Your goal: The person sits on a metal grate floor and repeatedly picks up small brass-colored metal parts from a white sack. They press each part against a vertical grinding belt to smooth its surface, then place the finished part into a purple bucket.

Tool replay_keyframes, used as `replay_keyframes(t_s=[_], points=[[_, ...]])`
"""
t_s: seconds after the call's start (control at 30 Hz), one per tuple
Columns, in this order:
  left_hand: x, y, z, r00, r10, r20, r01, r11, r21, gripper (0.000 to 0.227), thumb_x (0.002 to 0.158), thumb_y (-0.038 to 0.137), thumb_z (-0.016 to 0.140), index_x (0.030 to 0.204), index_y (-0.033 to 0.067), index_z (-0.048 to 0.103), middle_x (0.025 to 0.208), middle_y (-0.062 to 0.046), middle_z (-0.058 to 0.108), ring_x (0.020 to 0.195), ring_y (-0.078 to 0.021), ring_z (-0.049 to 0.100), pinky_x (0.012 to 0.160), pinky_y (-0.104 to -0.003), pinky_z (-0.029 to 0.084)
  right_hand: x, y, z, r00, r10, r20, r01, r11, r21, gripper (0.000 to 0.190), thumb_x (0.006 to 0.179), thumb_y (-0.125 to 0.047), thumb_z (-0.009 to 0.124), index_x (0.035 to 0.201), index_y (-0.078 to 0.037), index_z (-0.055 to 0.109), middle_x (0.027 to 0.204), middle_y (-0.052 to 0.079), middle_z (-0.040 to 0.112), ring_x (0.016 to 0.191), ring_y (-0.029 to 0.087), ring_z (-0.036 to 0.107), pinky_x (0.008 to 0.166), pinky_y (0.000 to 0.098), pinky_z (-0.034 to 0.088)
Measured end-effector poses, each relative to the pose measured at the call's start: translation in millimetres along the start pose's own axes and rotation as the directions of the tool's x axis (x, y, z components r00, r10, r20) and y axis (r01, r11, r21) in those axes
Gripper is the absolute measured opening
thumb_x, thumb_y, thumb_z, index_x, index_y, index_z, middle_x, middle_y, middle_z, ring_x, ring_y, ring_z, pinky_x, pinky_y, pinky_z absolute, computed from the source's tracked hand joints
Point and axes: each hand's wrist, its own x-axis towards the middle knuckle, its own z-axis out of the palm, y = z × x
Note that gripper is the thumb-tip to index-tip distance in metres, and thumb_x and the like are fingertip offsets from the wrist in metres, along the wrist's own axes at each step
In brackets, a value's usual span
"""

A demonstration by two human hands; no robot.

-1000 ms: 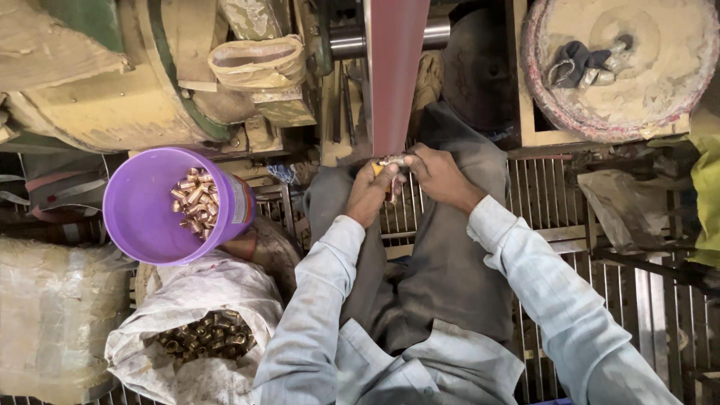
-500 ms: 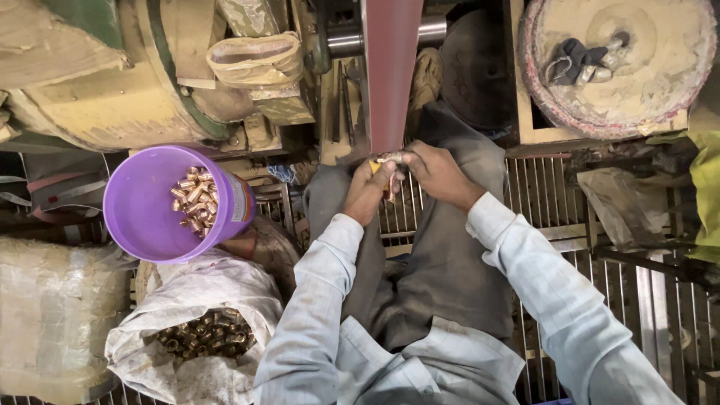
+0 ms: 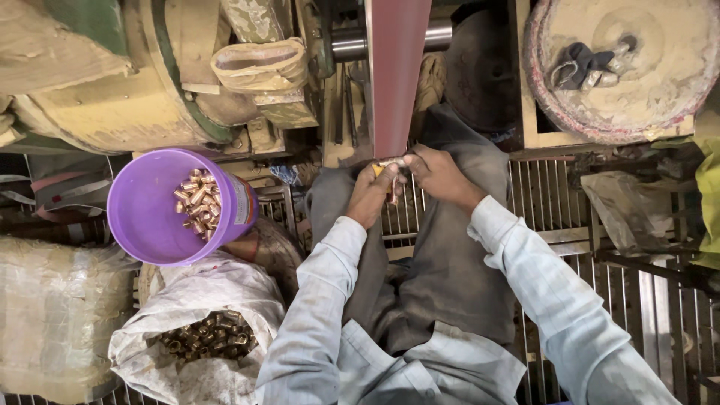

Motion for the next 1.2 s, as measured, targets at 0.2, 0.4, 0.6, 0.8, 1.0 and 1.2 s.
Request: replay_keyframes(t_s=[0.2,0.4,0.6,0.8,1.0,1.2], points=[[-21.0,28.6,9.5,0.998,-0.032,0.063,0.034,0.999,-0.029,0.027,0.108,0.026,0.054,0.119,0.0027,0.06,0.09,-0.006,0.067,0.07,-0.0135,0.062,0.057,-0.028,0.051,-3.7,-16.2,-15.8,0.945,0.132,0.299,-0.254,0.873,0.417,0.035,0.118,-0.027,0.054,0.103,0.003,0.062,0.077,0.02,0.053,0.069,0.023,0.049,0.061,0.0406,0.042],[-92.5,57.7,22.0,0.974,0.084,0.212,-0.121,0.978,0.168,0.034,0.102,0.019,0.059,0.133,0.0063,0.052,0.099,-0.003,0.07,0.079,-0.0102,0.069,0.066,-0.027,0.058,-92.0,-77.9,-30.0,0.911,-0.399,-0.107,0.379,0.91,-0.169,0.029,0.1,-0.011,0.065,0.128,-0.003,0.065,0.11,0.016,0.07,0.099,0.033,0.07,0.082,0.0364,0.055],[-112.0,62.3,28.1,0.948,0.192,0.254,-0.279,0.884,0.374,0.038,0.103,0.015,0.065,0.137,0.0032,0.053,0.09,-0.005,0.067,0.075,-0.0085,0.063,0.066,-0.026,0.054,-111.8,-99.1,-33.7,0.855,-0.5,-0.138,0.47,0.859,-0.205,0.037,0.09,0.002,0.071,0.126,-0.002,0.065,0.115,0.015,0.067,0.104,0.032,0.069,0.088,0.0378,0.057],[-76.4,47.4,16.2,0.978,0.095,0.186,-0.146,0.948,0.284,0.039,0.102,0.017,0.063,0.138,0.0044,0.053,0.092,-0.006,0.069,0.074,-0.0097,0.064,0.066,-0.027,0.055,-82.1,-78.7,-31.1,0.798,-0.585,-0.142,0.539,0.8,-0.264,0.033,0.094,0.002,0.068,0.126,-0.001,0.064,0.116,0.015,0.066,0.108,0.033,0.068,0.093,0.0389,0.056],[-34.6,32.4,1.6,0.977,0.08,0.2,-0.097,0.992,0.081,0.032,0.105,0.02,0.059,0.132,0.0036,0.059,0.103,-0.006,0.071,0.08,-0.012,0.067,0.069,-0.028,0.058,-50.2,-65.8,-31.8,0.839,-0.533,-0.106,0.504,0.837,-0.215,0.031,0.098,0.001,0.065,0.128,-0.001,0.061,0.114,0.017,0.065,0.107,0.035,0.068,0.091,0.0398,0.056],[-14.9,18.3,2.2,0.99,0.057,0.127,-0.05,0.997,-0.056,0.027,0.107,0.018,0.057,0.125,-0.0008,0.064,0.099,-0.007,0.071,0.076,-0.0129,0.064,0.068,-0.029,0.056,-37.8,-63.3,-27.2,0.877,-0.463,-0.128,0.437,0.879,-0.191,0.027,0.099,-0.002,0.064,0.126,-0.003,0.061,0.113,0.017,0.067,0.104,0.038,0.069,0.086,0.0419,0.057]])
